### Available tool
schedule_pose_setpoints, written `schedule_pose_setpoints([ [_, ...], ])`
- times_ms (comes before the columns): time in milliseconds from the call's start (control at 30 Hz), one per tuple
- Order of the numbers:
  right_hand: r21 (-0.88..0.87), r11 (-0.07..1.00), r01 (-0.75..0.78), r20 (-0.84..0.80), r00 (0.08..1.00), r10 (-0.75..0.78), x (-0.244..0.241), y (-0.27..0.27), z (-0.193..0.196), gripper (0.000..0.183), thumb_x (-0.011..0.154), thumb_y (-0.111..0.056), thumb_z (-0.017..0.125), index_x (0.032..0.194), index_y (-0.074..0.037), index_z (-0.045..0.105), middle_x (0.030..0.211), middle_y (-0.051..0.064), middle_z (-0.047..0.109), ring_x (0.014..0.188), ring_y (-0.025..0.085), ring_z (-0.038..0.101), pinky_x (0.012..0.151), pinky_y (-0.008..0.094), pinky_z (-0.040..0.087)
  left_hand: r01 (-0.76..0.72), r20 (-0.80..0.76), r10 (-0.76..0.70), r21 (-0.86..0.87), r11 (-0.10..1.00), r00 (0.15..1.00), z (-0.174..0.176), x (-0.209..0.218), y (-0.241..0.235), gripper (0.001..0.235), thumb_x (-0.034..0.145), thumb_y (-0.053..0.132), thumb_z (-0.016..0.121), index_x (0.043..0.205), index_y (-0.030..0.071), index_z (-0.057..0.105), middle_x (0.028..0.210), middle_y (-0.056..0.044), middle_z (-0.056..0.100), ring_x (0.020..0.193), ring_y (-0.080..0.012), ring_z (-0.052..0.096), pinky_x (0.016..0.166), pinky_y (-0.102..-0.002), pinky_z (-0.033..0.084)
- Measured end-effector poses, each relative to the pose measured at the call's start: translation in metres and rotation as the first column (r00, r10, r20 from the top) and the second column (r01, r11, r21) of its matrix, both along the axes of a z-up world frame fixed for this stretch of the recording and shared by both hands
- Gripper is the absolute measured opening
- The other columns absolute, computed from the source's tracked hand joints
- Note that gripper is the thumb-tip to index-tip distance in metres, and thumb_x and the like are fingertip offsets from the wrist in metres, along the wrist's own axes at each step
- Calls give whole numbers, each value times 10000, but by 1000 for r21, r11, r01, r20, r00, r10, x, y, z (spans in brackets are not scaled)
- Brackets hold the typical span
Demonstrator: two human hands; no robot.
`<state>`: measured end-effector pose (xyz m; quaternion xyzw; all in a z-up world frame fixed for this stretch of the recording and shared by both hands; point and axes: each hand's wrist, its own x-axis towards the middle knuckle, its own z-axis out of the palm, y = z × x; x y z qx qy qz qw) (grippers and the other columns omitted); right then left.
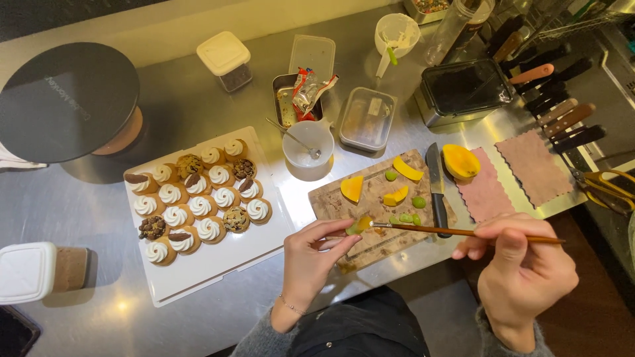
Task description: The person decorates a tray of cupcakes by placing small pieces of fruit on top of the frosting. They use a small brush to apply a liquid to the fruit pieces before arranging them on the cupcakes.
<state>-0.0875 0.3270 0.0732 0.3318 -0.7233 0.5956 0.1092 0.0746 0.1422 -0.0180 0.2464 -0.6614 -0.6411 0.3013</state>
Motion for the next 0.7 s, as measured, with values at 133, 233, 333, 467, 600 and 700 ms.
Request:
schedule_pose_setpoints([
  [133, -14, 997, -73, -35, 997, 73, 0, 3, -9, 412, 1261, -207, 505, 1022, 110, 616, 842, 245, 625, 558, 297, 688, 554, 352, 582, -36, -13, 37, 54, 998, 999, 6, 2, 0, 329, 884, 73, 969, 1208, 54, 911, 1128, -125, 917, 1032, -204, 893, 1026, -336, 810],
  [233, 18, 999, -35, -51, 998, 36, -6, 5, -10, 449, 1289, -213, 494, 1015, 117, 626, 880, 236, 632, 600, 318, 712, 584, 340, 531, -41, -1, 42, 107, 993, 999, 7, 4, -4, 346, 875, 85, 974, 1214, 58, 913, 1129, -121, 918, 1025, -199, 888, 1024, -338, 810],
  [333, 9, 1000, 3, -11, 1000, -3, -5, 5, -5, 501, 1326, -248, 465, 1014, 119, 605, 912, 252, 608, 610, 346, 705, 586, 368, 537, -18, 2, 18, 138, 990, 1000, 5, 6, -8, 362, 878, 83, 971, 1234, 66, 910, 1134, -123, 919, 1007, -202, 885, 1024, -334, 803],
  [467, -15, 985, -173, -44, 984, 172, -8, -4, -5, 501, 1260, -313, 463, 934, 28, 630, 807, 162, 625, 587, 280, 720, 572, 339, 612, -12, 12, 10, 169, 986, 1000, 1, 6, -13, 406, 851, 54, 990, 1249, 67, 911, 1112, -114, 909, 976, -187, 857, 999, -310, 807],
  [600, 13, 979, -206, -50, 977, 206, -15, 0, -3, 479, 1261, -308, 446, 969, 22, 633, 769, 159, 611, 600, 253, 699, 577, 339, 635, -33, 28, 28, 188, 982, 999, 6, 7, -20, 365, 838, 103, 1009, 1195, 80, 939, 1097, -109, 935, 960, -179, 853, 985, -291, 755],
  [700, 83, 989, -123, -103, 986, 132, -18, -1, -5, 499, 1302, -249, 427, 980, 65, 641, 817, 204, 606, 662, 291, 694, 670, 384, 622, -45, 28, 41, 166, 985, 999, 5, 9, -22, 345, 857, 111, 997, 1196, 98, 938, 1117, -107, 936, 987, -182, 861, 997, -294, 759],
])
